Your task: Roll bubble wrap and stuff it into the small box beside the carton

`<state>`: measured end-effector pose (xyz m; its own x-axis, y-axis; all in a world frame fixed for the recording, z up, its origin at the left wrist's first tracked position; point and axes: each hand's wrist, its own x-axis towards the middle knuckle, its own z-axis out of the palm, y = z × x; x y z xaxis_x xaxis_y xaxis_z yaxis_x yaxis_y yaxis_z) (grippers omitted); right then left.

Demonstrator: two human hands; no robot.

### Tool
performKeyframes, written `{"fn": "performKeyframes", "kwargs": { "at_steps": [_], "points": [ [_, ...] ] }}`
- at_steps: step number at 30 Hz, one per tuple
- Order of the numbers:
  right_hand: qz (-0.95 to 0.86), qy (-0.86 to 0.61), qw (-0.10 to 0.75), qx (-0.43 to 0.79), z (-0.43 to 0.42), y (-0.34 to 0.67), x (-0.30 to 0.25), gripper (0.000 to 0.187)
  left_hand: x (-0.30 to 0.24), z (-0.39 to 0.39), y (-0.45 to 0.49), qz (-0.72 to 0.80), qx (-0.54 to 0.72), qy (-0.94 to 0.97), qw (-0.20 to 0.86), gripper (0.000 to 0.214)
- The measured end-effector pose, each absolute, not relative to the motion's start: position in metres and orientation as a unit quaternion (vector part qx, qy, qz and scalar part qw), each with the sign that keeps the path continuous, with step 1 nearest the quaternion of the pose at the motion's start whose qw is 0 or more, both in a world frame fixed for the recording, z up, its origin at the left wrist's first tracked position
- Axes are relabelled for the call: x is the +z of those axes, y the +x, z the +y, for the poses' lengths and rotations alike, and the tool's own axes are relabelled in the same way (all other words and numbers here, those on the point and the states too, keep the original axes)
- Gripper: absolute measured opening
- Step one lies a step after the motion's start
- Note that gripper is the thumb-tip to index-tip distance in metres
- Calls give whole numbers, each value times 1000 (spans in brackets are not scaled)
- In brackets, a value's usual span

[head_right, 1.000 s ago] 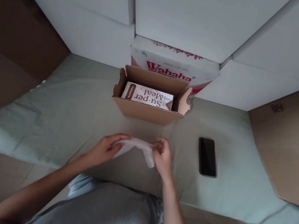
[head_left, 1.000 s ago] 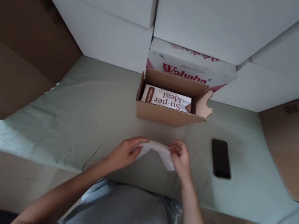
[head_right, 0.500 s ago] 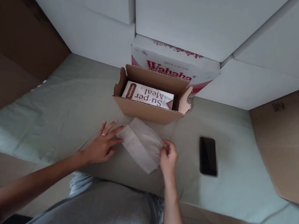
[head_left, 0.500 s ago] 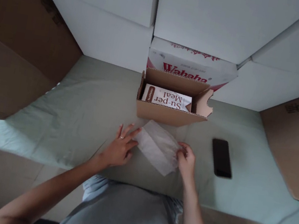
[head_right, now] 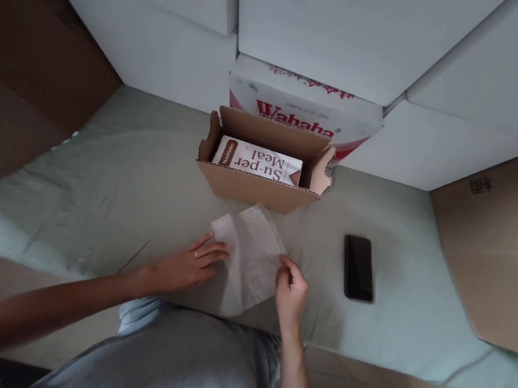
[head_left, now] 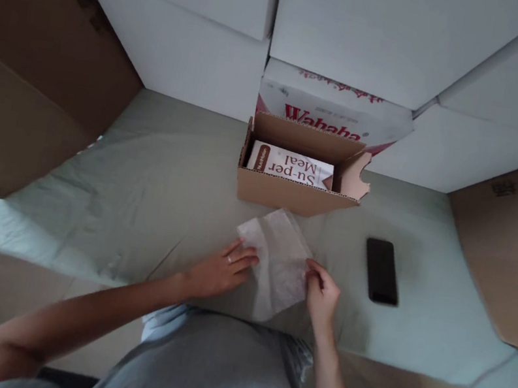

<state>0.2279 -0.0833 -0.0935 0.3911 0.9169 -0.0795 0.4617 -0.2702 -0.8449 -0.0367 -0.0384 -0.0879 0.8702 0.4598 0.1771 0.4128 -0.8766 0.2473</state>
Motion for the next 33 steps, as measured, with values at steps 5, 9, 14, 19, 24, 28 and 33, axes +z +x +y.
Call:
{"fn": "performKeyframes", "kwargs": {
  "at_steps": [5,9,14,19,24,28,33],
  "points": [
    [-563,-722,288,281,-107,223,-94,30,-72,-54,-51,254,222,931,142,15],
    [-651,-713,229,124,-114,218,-91,30,-52,-56,-10,315,208,906,190,32],
    [-729,-636,216,133,-111,220,-101,12,-56,-53,22,399,136,865,272,42],
    [-724,-627,238,162,-107,213,-115,29,-57,-67,29,387,173,815,394,71],
    [-587,-660,353,309,-106,201,-107,41,-68,-72,39,440,201,719,499,52],
    [-373,-607,511,481,-100,194,-95,49,-79,-65,36,488,298,502,649,35],
    [-315,-485,547,605,-86,185,-84,43,-83,-65,33,473,313,407,716,37]
  ]
}}
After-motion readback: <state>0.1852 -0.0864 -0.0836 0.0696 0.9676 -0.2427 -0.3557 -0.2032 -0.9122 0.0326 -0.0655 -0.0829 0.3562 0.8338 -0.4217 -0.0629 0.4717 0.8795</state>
